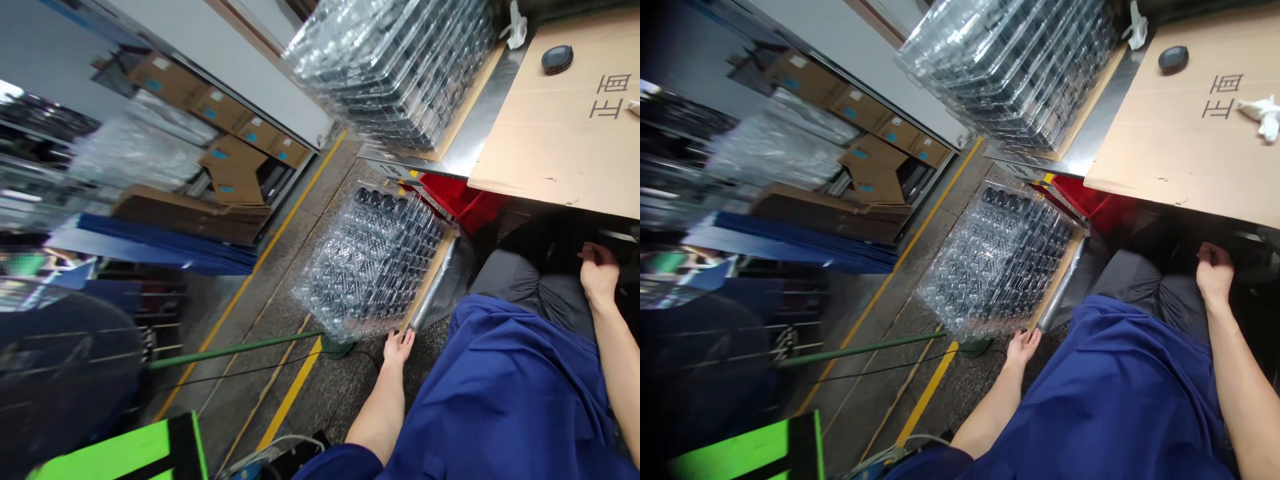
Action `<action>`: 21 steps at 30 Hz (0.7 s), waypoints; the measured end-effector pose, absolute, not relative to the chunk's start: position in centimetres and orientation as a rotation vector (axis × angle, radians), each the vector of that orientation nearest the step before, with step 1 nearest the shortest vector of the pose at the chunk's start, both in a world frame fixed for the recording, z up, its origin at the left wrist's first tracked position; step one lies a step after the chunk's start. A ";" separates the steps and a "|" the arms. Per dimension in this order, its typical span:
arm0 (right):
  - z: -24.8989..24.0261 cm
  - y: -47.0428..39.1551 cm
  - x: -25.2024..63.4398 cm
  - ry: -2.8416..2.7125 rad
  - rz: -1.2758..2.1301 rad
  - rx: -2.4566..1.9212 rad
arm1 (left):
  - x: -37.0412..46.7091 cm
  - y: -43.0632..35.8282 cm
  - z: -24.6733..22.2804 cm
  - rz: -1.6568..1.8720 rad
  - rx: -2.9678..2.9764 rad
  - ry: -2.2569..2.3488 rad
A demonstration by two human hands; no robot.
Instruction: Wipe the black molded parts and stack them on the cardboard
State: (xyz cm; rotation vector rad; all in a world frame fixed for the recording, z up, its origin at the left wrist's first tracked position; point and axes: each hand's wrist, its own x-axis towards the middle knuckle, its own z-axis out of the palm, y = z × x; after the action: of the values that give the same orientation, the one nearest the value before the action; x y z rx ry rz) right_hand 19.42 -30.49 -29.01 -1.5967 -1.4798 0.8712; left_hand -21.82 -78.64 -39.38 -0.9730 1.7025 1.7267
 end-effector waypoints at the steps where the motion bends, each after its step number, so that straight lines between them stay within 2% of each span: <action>1: -29.1 -30.5 19.4 -1.461 0.874 -1.595 | -21.7 -78.6 -39.3 1.725 -0.971 1.703; 21: -29.1 -30.5 19.4 -1.334 0.877 -1.547 | -21.7 -79.1 -37.4 1.720 -0.953 1.739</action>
State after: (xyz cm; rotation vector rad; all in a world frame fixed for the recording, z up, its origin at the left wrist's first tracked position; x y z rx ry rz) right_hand 19.44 -30.51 -29.07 -1.5473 -1.3338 0.8775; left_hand -21.66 -79.09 -37.44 -0.9530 1.7395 1.7203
